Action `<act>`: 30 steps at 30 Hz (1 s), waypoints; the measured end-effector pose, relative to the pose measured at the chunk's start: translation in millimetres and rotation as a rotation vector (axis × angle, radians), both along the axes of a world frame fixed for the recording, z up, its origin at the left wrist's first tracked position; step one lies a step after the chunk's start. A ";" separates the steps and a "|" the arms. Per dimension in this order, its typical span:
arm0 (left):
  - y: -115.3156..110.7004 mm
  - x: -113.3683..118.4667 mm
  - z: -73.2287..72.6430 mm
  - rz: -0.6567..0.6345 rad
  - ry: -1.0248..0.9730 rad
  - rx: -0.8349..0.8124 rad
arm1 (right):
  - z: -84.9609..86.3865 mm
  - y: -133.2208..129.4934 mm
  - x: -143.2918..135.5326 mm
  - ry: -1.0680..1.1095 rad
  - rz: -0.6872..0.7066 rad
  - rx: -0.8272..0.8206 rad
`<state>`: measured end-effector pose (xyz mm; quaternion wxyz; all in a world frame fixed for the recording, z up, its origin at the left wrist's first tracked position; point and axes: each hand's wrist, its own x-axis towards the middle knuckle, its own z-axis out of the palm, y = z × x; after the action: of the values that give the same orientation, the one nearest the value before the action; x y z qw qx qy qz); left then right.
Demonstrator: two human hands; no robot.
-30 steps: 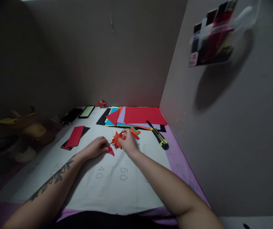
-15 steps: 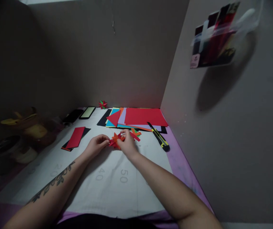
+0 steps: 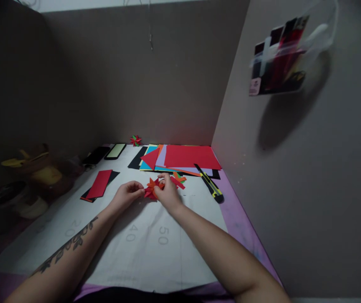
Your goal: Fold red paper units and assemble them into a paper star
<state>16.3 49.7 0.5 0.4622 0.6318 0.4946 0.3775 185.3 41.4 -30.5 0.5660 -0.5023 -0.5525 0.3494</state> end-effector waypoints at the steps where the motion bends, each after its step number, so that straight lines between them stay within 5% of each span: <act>1: -0.2 0.3 0.3 0.007 -0.003 0.008 | -0.7 0.0 -0.1 0.000 0.014 -0.001; 21: 1.8 7.2 -7.8 0.172 -0.114 0.068 | 7.2 -5.2 -3.7 0.137 0.245 -0.098; 30: -0.6 12.1 -5.9 0.204 -0.099 0.102 | 5.3 -3.3 -3.0 0.137 0.215 -0.099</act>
<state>28.4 49.1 -5.4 0.4127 0.5815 0.5130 0.4779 182.3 38.1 -25.2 0.5361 -0.4424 -0.5453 0.4685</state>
